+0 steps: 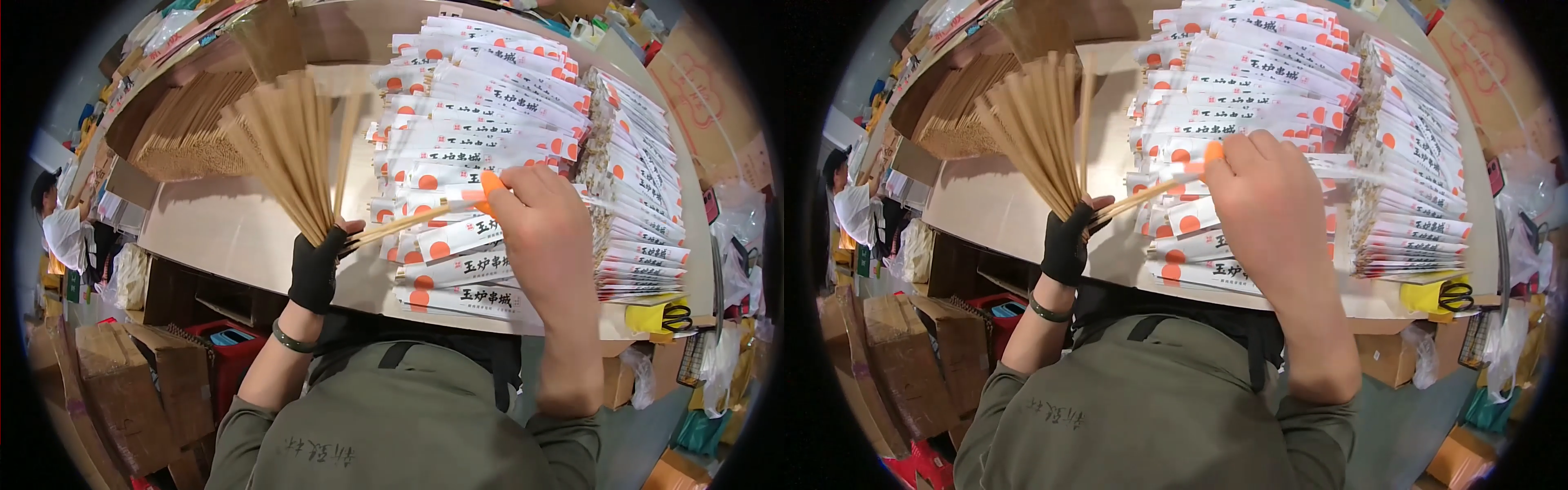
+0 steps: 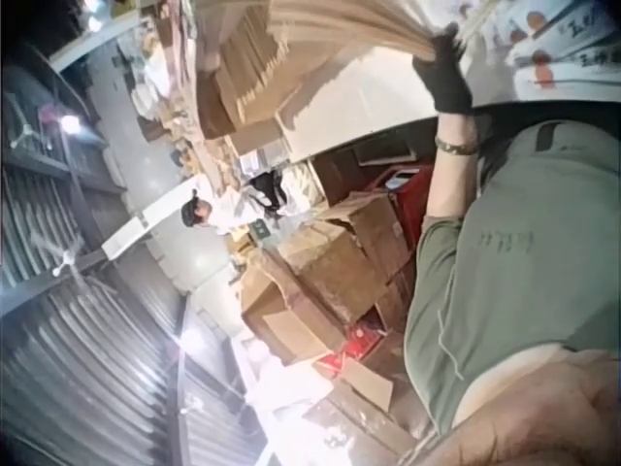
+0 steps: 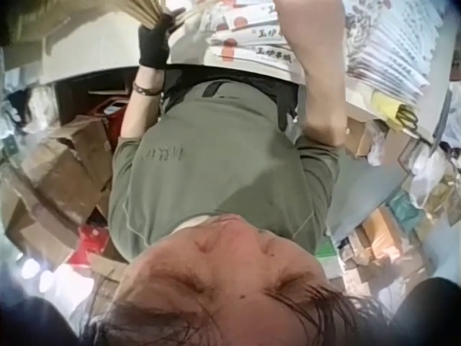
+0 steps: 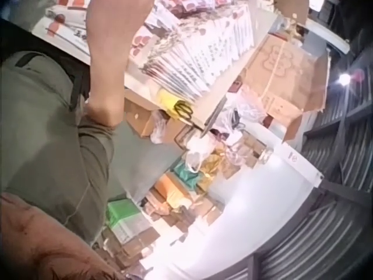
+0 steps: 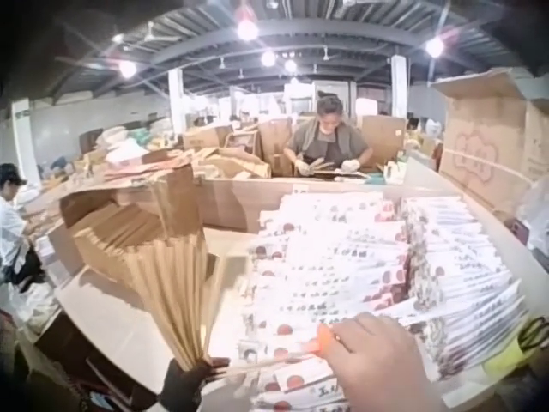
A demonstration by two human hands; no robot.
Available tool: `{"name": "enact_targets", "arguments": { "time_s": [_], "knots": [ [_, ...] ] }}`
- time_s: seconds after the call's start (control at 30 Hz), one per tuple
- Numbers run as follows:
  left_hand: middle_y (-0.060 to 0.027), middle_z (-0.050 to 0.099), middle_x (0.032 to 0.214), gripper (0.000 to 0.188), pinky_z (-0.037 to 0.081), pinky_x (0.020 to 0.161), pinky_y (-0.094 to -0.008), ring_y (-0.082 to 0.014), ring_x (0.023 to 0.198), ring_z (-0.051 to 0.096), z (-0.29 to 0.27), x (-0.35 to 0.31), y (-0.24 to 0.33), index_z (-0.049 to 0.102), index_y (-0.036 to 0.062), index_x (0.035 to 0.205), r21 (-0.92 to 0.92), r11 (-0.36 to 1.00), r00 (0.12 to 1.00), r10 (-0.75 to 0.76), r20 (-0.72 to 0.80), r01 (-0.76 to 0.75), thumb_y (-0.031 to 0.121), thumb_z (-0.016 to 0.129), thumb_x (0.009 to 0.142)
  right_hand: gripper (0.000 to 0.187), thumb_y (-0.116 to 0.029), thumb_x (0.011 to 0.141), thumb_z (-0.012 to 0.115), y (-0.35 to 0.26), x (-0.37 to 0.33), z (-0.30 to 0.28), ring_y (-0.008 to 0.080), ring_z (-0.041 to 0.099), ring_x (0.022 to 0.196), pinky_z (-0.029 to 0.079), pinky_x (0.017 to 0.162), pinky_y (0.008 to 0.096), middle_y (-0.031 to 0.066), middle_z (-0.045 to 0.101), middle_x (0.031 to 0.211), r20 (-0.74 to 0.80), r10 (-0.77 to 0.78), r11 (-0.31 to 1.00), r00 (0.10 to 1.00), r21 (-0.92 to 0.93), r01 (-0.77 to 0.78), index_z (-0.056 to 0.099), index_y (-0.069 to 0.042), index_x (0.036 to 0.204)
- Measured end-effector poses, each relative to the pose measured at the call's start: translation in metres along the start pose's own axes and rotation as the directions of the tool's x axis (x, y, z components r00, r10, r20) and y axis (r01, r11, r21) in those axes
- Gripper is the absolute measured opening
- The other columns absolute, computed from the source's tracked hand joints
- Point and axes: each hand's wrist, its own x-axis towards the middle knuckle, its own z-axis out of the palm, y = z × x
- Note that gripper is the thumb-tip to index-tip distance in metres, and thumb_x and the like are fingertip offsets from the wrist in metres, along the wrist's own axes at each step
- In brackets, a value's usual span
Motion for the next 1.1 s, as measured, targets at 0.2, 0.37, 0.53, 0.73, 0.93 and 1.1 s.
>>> {"name": "enact_targets", "arguments": {
  "time_s": [0.2,0.37,0.53,0.73,0.93,1.1],
  "knots": [
    [-0.0115,0.065,0.115,0.041,0.050,0.086,-0.0294,-0.0170,0.097,0.064,0.053,-0.013,-0.004,0.060,-0.0024,0.121,-0.199,0.979,0.986,-0.004,0.167,0.037,0.029,0.059,0.095,0.007,-0.010,0.071,0.063,-0.034,-0.015,0.060,0.0248,0.060,0.082,0.048,0.072,0.0371,0.0080,0.061,0.084,0.122,-0.253,0.933,0.960,0.293,0.209,0.064,-0.006,0.076],
    [-0.0023,0.066,0.089,0.027,0.047,0.063,-0.0213,-0.0087,0.073,0.060,0.036,0.015,-0.014,0.063,0.0015,0.111,-0.160,0.973,0.982,0.147,-0.121,-0.166,0.021,0.062,0.093,0.022,-0.014,0.076,0.066,0.001,-0.030,0.082,0.0247,0.060,0.082,0.048,0.072,0.0365,0.0085,0.060,0.083,-0.102,-0.183,0.975,0.978,0.111,0.194,0.066,-0.007,0.097],
    [-0.0005,0.054,0.065,0.022,0.037,0.047,-0.0238,-0.0086,0.052,0.048,-0.037,0.006,-0.029,0.061,0.0042,0.087,0.112,0.991,0.985,0.090,-0.147,-0.073,0.025,0.065,0.090,0.046,-0.023,0.084,0.069,0.009,-0.096,0.063,0.0287,0.061,0.084,0.050,0.072,0.0371,0.0108,0.063,0.091,0.594,0.092,0.853,0.799,0.368,-0.371,0.058,-0.005,0.124],
    [-0.0019,0.059,0.062,0.022,0.041,0.048,-0.0239,-0.0091,0.051,0.052,-0.022,-0.010,-0.032,0.066,0.0018,0.089,0.274,0.959,0.981,-0.014,-0.193,0.068,0.024,0.068,0.087,0.042,-0.015,0.076,0.072,-0.011,-0.104,0.081,0.0297,0.060,0.088,0.050,0.076,0.0381,0.0125,0.062,0.098,0.345,0.019,0.881,0.938,0.438,-0.179,0.061,-0.002,0.115],
    [-0.0026,0.063,0.067,0.021,0.041,0.050,-0.0230,-0.0079,0.053,0.052,-0.017,-0.019,-0.031,0.066,0.0010,0.091,0.431,0.902,0.983,0.063,-0.172,0.018,0.022,0.066,0.088,0.035,-0.008,0.070,0.070,-0.045,-0.128,0.091,0.0285,0.058,0.094,0.048,0.075,0.0372,0.0124,0.060,0.099,0.264,-0.119,0.908,0.957,0.419,-0.002,0.063,0.003,0.103],
    [0.0011,0.058,0.063,0.022,0.040,0.051,-0.0233,-0.0064,0.054,0.050,-0.028,-0.025,-0.037,0.067,0.0002,0.088,0.419,0.908,0.976,0.082,-0.202,0.011,0.021,0.070,0.085,0.022,-0.003,0.071,0.067,-0.053,-0.148,0.094,0.0245,0.058,0.081,0.048,0.067,0.0349,0.0104,0.057,0.090,0.210,-0.107,0.951,0.972,0.306,0.039,0.063,0.002,0.093]
  ]
}}
